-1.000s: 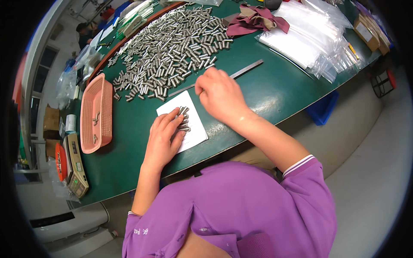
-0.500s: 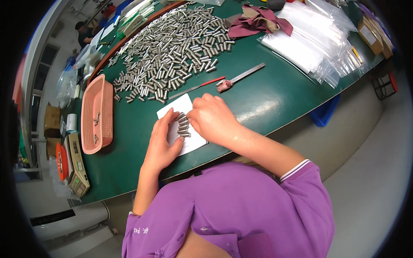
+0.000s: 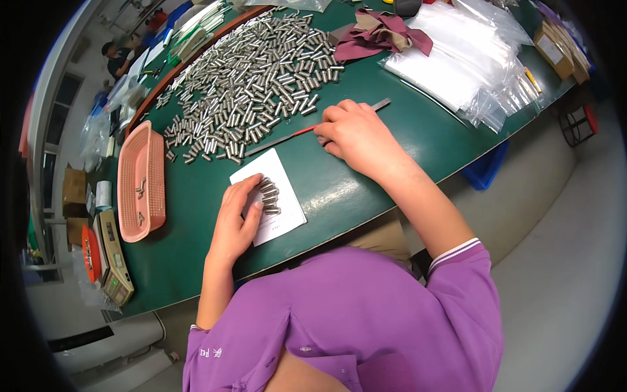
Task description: The person sorts small cylindrical metal parts from a large pile on a green workbench. They pick up the parts one by one, inspect them, and arrange them in neat rows on a white piece of paper. The person occasionally uses a pink basket to hold sorted parts and a plastic bag to store them.
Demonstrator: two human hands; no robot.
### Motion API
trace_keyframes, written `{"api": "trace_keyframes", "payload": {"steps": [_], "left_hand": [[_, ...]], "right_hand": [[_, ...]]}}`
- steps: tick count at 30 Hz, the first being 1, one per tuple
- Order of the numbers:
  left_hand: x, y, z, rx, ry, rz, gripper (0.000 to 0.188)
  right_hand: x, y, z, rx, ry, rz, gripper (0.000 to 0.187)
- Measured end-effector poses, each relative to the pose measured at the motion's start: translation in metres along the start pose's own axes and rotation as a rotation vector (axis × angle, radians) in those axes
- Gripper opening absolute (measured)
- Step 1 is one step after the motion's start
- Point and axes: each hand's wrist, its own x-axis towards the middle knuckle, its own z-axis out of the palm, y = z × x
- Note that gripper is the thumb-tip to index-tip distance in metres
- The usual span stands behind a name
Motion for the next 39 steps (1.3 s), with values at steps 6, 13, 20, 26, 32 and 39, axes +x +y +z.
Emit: {"api": "trace_keyframes", "payload": {"steps": [6, 13, 20, 26, 32, 39], "left_hand": [[0.022, -0.007, 0.002, -0.017, 0.101, -0.094, 0.019], [0.034, -0.007, -0.002, -0.044, 0.048, -0.224, 0.009], [0.033, -0.004, 0.001, -0.031, 0.068, -0.247, 0.009], [0.034, -0.005, 0.002, -0.019, 0.083, -0.234, 0.008], [0.036, -0.004, 0.005, -0.018, 0.100, -0.225, 0.008], [0.036, -0.006, 0.005, -0.045, 0.092, -0.254, 0.009]], "right_hand": [[0.003, 0.016, -0.006, 0.025, 0.046, -0.134, 0.019], [0.041, -0.035, -0.020, 0.828, 0.595, -0.074, 0.020], [0.066, -0.079, 0.028, 0.947, 0.399, 0.025, 0.027], [0.072, -0.083, 0.046, 1.248, 0.234, 0.073, 0.012], [0.073, -0.076, 0.038, 1.515, 0.093, 0.080, 0.022], [0.077, -0.067, 0.053, 1.108, 0.418, -0.219, 0.012]]}}
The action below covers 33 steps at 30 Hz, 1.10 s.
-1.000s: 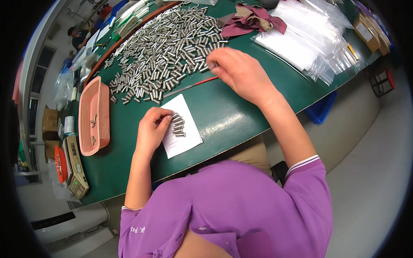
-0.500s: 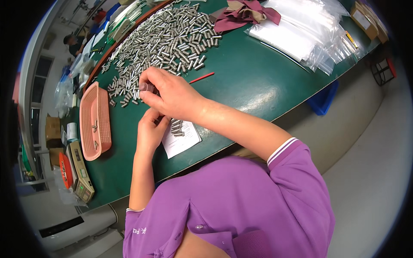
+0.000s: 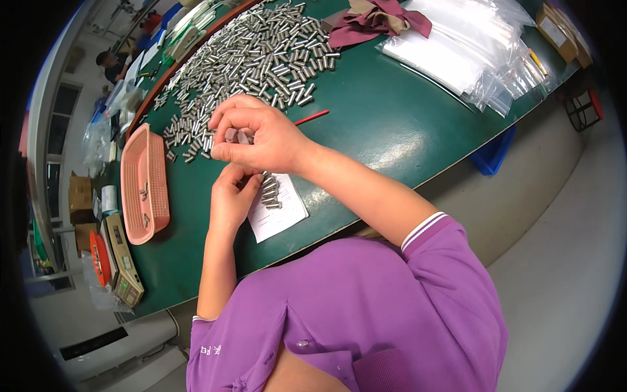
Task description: The person sorts small cylindrical metal parts from a large pile on a green workbench. They pick up the parts one by one, inspect them, and arrange them in neat rows on a white piece of paper. The person occasionally uses a pink basket to hold sorted parts and a plastic bag to store them.
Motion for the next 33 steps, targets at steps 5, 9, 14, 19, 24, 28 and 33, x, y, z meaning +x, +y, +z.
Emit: {"api": "trace_keyframes", "payload": {"steps": [5, 9, 14, 19, 24, 28, 33], "left_hand": [[0.002, -0.008, 0.001, -0.026, -0.004, -0.004, 0.009], [0.002, 0.003, -0.001, -0.043, -0.024, -0.031, 0.008], [0.004, 0.000, 0.000, -0.062, -0.007, -0.001, 0.008], [0.005, -0.002, -0.001, -0.061, 0.007, -0.007, 0.009], [0.005, -0.001, -0.001, -0.059, 0.009, -0.003, 0.008], [0.003, -0.002, 0.000, -0.080, -0.006, -0.029, 0.008], [0.004, -0.005, 0.003, -0.120, -0.017, 0.001, 0.012]], "right_hand": [[-0.002, -0.007, 0.010, 0.520, -0.019, 0.377, 0.038], [-0.004, -0.018, 0.004, 0.472, 0.029, 0.406, 0.059], [-0.001, -0.024, 0.004, 0.505, 0.000, 0.457, 0.069], [-0.001, -0.024, 0.006, 0.534, -0.016, 0.438, 0.066], [-0.002, -0.022, 0.006, 0.592, -0.030, 0.424, 0.064], [-0.003, -0.021, 0.004, 0.618, -0.015, 0.458, 0.063], [-0.007, -0.023, 0.017, 0.479, -0.012, 0.444, 0.060]]}}
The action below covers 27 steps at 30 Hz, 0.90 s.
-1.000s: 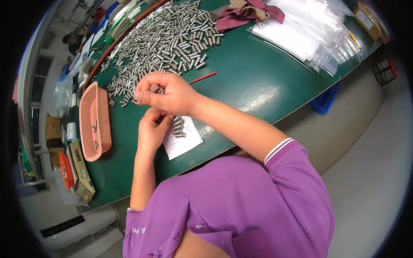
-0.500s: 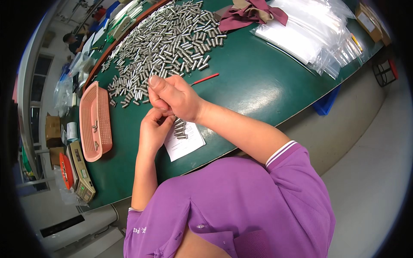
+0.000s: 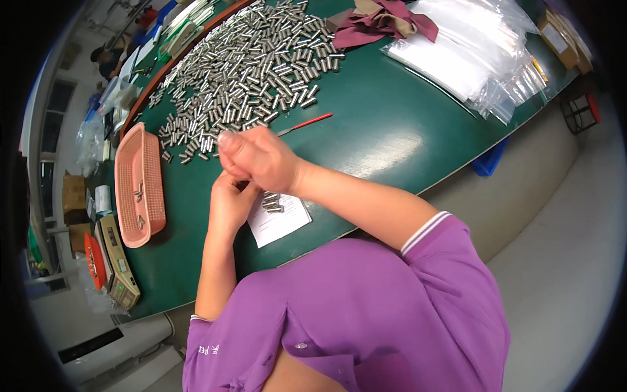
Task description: The person sorts small cylindrical metal parts from a large pile on a green workbench. They pick up the parts one by one, inspect them, and arrange them in neat rows on a white piece of paper. The person occasionally uses a pink basket to hold sorted parts and a plastic bag to store them.
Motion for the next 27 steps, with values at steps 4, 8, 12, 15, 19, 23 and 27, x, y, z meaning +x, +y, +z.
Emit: {"api": "trace_keyframes", "payload": {"steps": [4, 8, 12, 15, 19, 23, 27], "left_hand": [[0.002, 0.000, -0.002, 0.006, -0.031, -0.023, 0.016], [0.000, 0.002, -0.005, 0.168, -0.027, -0.062, 0.016], [-0.006, 0.009, -0.008, 0.226, 0.024, 0.090, 0.013], [-0.007, 0.014, -0.005, 0.198, 0.029, 0.145, 0.012], [-0.005, 0.015, -0.007, 0.227, 0.014, 0.145, 0.012], [-0.007, 0.016, -0.007, 0.243, 0.033, 0.152, 0.012], [-0.015, 0.011, -0.003, 0.235, 0.110, 0.183, 0.011]], "right_hand": [[0.011, 0.002, 0.000, 0.040, -0.005, 0.038, 0.054], [0.007, -0.003, -0.002, -0.332, -0.090, -0.087, 0.053], [-0.014, -0.040, -0.032, -1.208, -0.213, -0.232, 0.034], [-0.041, -0.027, -0.076, -1.404, -0.273, -0.247, 0.029], [-0.063, -0.027, -0.097, -1.288, -0.249, -0.348, 0.015], [-0.062, -0.073, -0.122, -1.356, 0.030, -0.469, 0.020], [-0.076, -0.149, -0.214, -1.316, 0.919, -0.472, 0.027]]}}
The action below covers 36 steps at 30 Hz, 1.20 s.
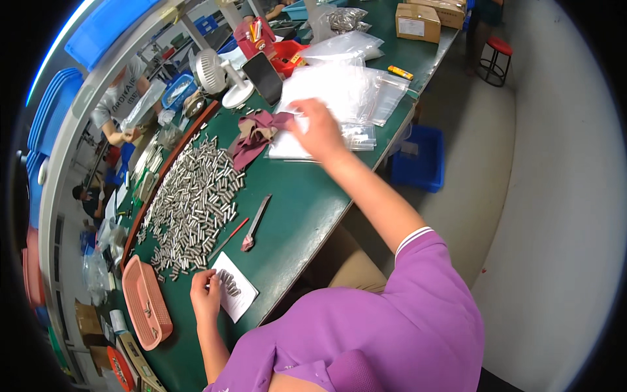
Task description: The person sorts small cylindrical metal parts from a large pile on a green workbench. They pick up the parts one by one, inspect them, and arrange them in neat rows on a white piece of paper. The person occasionally uses a pink basket to hold sorted parts and a plastic bag to store them.
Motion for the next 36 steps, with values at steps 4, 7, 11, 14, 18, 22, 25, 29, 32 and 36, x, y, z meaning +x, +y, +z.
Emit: {"api": "trace_keyframes", "payload": {"steps": [4, 7, 11, 14, 18, 22, 25, 29, 32, 36], "left_hand": [[-0.015, -0.022, 0.005, 0.000, 0.089, -0.018, 0.011], [-0.026, -0.022, 0.010, -0.045, 0.162, -0.027, 0.013], [-0.043, -0.025, 0.007, -0.024, 0.277, -0.039, 0.013], [-0.050, -0.028, 0.008, -0.045, 0.321, -0.068, 0.013], [-0.052, -0.027, 0.007, -0.028, 0.367, -0.023, 0.012], [-0.052, -0.024, 0.006, -0.028, 0.377, -0.049, 0.012], [-0.048, -0.022, 0.010, -0.074, 0.393, -0.029, 0.012], [-0.050, -0.028, 0.010, -0.120, 0.422, -0.004, 0.013], [-0.054, -0.032, 0.009, -0.133, 0.423, -0.022, 0.013], [-0.053, -0.038, 0.010, -0.155, 0.417, -0.007, 0.012]], "right_hand": [[0.060, 0.098, -0.062, -0.489, 0.215, 0.291, 0.042], [0.077, 0.121, -0.079, -0.618, -0.070, 0.440, 0.048], [0.096, 0.100, -0.082, 0.075, -0.339, 0.539, 0.039], [0.090, 0.129, -0.087, 0.514, -0.427, 0.761, 0.043], [0.059, 0.126, -0.070, -0.594, -0.486, 0.186, 0.053], [0.055, 0.123, -0.060, -0.498, -0.425, 0.303, 0.050], [0.045, 0.157, -0.056, -0.352, -0.196, 0.305, 0.035], [0.055, 0.161, -0.064, -0.351, 0.041, 0.191, 0.019], [0.082, 0.116, -0.065, -0.496, -0.075, 0.265, 0.015], [0.128, 0.045, -0.065, -0.653, -0.137, 0.058, 0.011]]}}
